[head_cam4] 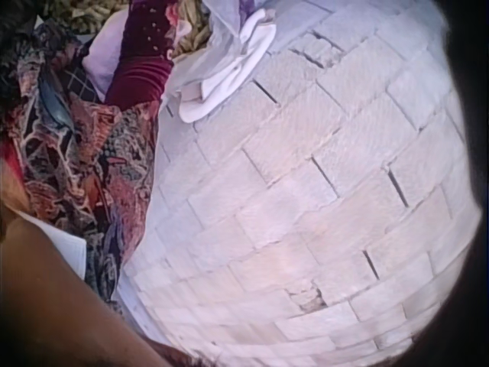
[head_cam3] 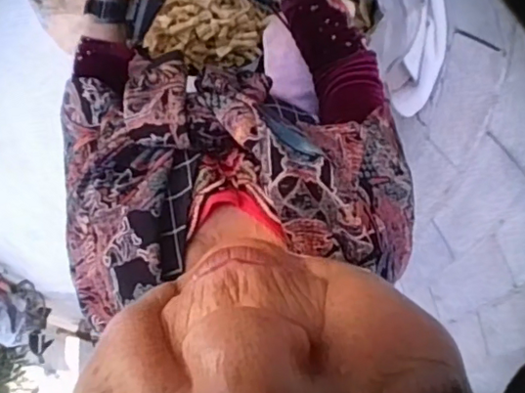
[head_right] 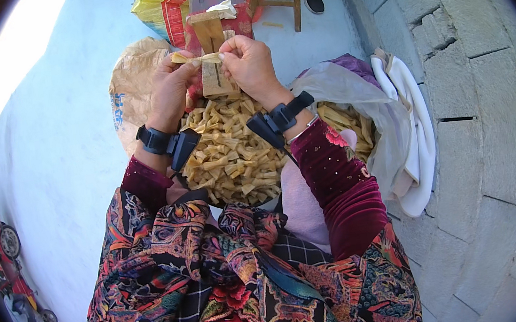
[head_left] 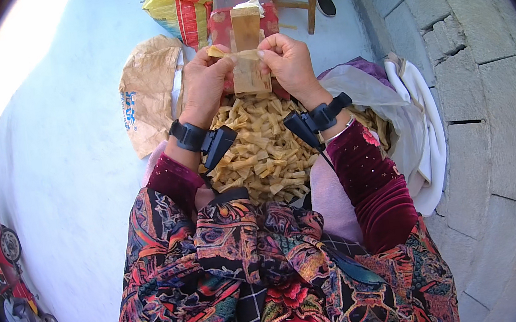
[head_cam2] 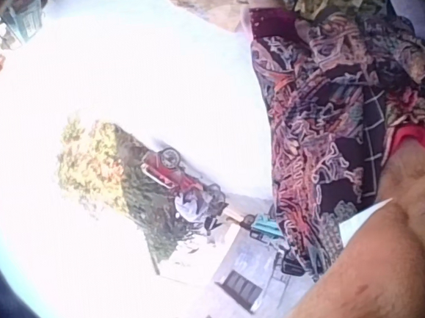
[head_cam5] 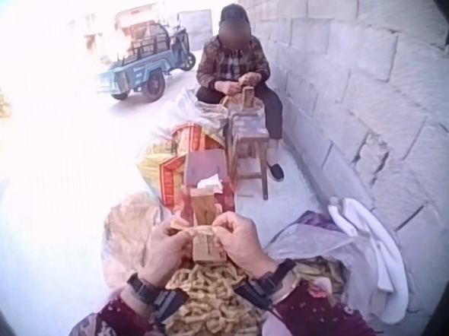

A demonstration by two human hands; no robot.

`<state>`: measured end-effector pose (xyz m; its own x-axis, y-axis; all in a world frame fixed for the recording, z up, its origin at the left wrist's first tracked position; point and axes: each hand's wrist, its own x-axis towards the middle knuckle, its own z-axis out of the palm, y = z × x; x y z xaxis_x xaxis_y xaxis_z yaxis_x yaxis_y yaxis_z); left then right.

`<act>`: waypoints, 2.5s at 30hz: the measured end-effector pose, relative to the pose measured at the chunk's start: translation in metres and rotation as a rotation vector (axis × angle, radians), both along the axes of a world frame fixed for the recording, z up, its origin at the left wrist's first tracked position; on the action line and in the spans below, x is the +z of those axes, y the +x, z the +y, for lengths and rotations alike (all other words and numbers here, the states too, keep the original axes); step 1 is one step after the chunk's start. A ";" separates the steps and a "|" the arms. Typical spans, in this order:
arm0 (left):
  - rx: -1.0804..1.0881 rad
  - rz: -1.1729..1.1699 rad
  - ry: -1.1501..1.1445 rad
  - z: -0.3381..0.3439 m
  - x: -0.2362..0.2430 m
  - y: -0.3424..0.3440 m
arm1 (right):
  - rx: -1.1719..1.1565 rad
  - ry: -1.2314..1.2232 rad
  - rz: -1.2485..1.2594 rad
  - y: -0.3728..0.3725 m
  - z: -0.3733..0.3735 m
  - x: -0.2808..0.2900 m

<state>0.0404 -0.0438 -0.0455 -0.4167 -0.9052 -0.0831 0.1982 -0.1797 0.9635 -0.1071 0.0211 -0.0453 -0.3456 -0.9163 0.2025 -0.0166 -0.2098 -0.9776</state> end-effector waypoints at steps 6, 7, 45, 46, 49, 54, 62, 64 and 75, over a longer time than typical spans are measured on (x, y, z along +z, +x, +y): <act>0.055 0.031 0.059 -0.010 -0.007 0.002 | 0.027 0.050 0.033 0.004 -0.014 -0.003; 0.011 0.079 0.030 -0.010 -0.007 0.005 | 0.029 0.055 0.043 0.005 -0.016 -0.004; -0.371 -0.651 -0.994 0.050 -0.085 -0.023 | -0.087 0.566 0.861 -0.071 0.004 -0.049; -0.296 -0.627 -1.011 0.047 -0.086 -0.022 | -0.083 0.582 0.849 -0.072 0.008 -0.050; -0.232 -0.718 -1.062 0.039 -0.089 -0.025 | -0.069 0.674 1.014 -0.064 0.019 -0.063; -0.423 -1.117 -1.036 0.041 -0.098 -0.028 | 0.174 0.771 1.044 -0.026 0.029 -0.098; -0.444 -1.131 -1.075 0.062 -0.114 -0.013 | 0.183 0.796 0.995 -0.005 0.049 -0.109; -0.454 -1.183 -1.097 0.061 -0.121 -0.016 | 0.151 0.870 1.079 -0.003 0.047 -0.117; -0.445 -1.245 -1.136 0.053 -0.124 -0.006 | 0.015 0.347 1.198 -0.047 0.055 -0.032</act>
<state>0.0342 0.0095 -0.1698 -0.8147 -0.5794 0.0216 -0.5689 0.8060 0.1635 -0.1540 0.0761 -0.0775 -0.0994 -0.9866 0.1295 -0.9344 0.0479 -0.3529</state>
